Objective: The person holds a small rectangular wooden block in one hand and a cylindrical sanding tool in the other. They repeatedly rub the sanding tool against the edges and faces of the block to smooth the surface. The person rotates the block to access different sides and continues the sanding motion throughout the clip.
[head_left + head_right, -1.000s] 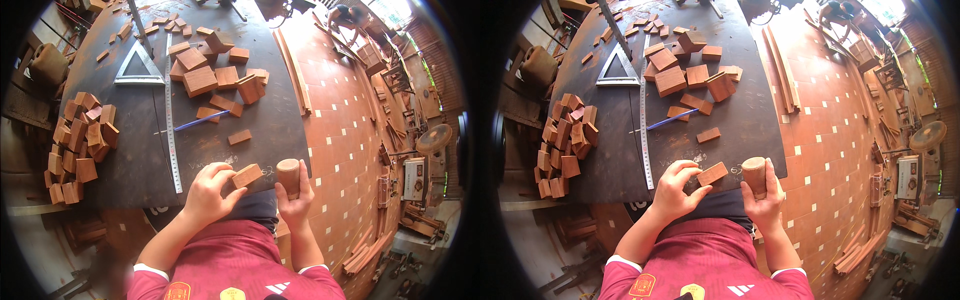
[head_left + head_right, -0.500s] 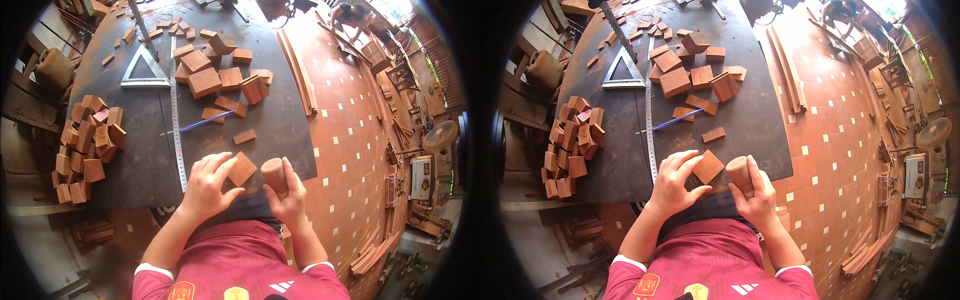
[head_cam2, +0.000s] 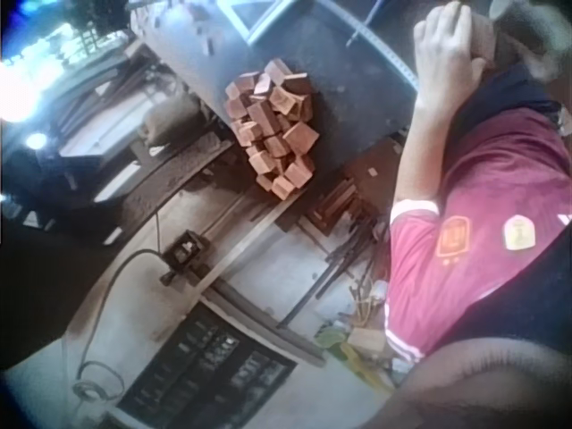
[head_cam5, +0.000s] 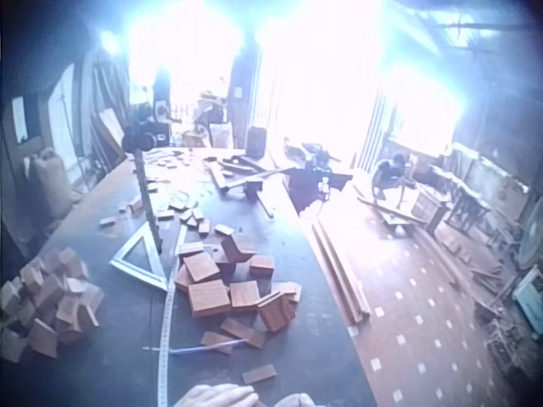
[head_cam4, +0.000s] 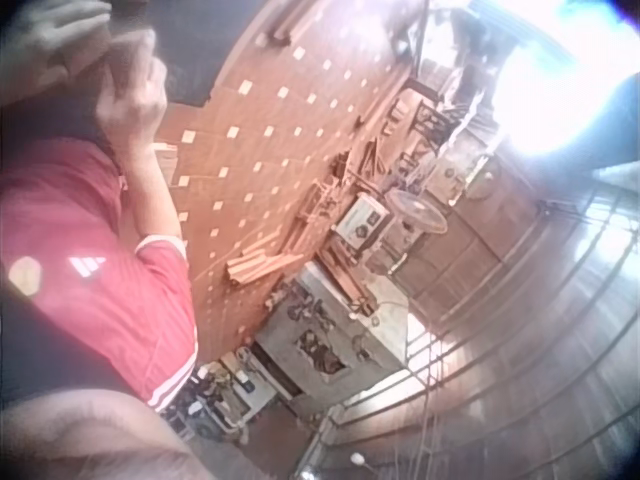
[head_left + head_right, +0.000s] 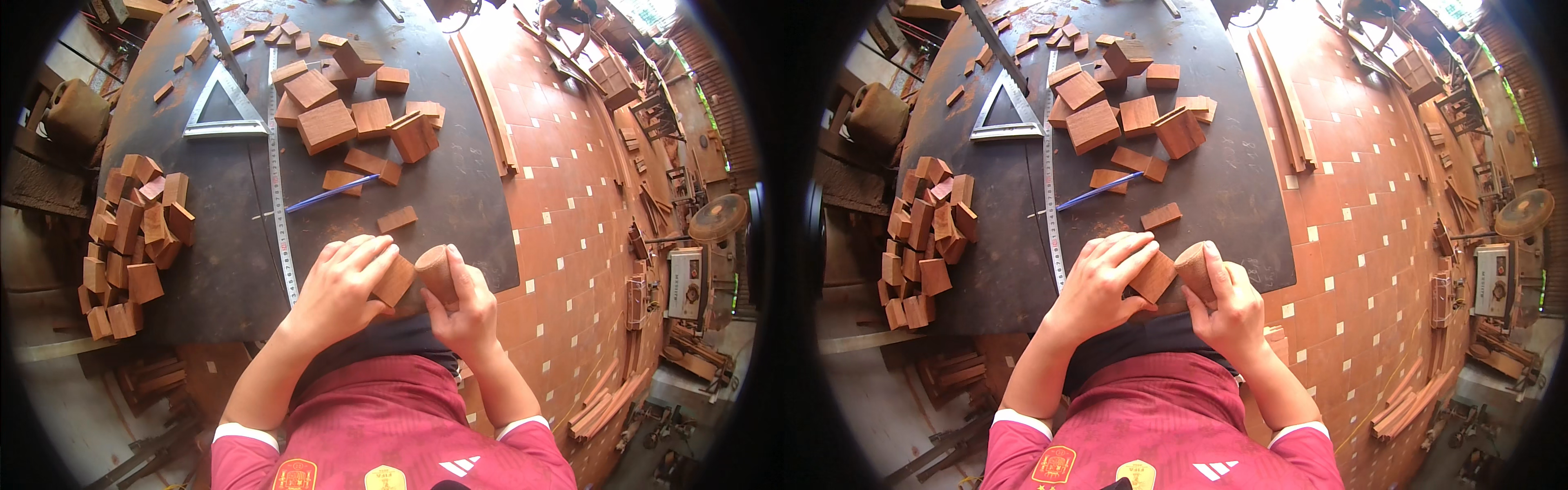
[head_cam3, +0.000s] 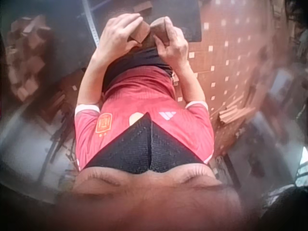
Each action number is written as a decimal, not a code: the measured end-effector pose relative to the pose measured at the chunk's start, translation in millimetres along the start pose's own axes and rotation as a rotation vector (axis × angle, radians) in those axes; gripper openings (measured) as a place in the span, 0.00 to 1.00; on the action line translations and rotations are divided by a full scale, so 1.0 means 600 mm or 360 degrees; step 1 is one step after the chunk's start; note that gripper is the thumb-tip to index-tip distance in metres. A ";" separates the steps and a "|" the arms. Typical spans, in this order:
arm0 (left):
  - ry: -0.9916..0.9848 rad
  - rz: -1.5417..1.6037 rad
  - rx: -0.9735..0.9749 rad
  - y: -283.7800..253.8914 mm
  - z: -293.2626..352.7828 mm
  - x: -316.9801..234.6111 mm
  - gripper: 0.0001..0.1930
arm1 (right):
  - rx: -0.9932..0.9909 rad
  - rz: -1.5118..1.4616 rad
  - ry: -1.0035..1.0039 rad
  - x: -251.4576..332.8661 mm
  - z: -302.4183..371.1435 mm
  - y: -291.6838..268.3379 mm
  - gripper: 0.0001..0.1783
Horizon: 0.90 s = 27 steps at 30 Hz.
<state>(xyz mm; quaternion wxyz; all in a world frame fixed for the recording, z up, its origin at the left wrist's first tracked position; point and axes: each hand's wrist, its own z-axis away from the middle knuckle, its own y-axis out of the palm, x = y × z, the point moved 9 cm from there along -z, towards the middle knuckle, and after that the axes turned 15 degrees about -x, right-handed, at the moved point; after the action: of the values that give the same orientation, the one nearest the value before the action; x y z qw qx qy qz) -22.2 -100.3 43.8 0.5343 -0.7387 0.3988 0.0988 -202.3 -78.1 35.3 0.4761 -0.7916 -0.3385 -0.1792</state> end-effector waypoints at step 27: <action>-0.0048 0.0080 0.0082 0.018 -0.017 0.012 0.40 | 0.0037 -0.0202 -0.0285 0.016 -0.015 -0.010 0.42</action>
<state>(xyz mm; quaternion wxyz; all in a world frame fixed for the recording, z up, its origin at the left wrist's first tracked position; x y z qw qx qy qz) -28.0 -113.8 36.3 0.5564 -0.7129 0.4116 0.1129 -199.2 -80.4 49.0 0.4407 -0.7760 -0.4310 -0.1337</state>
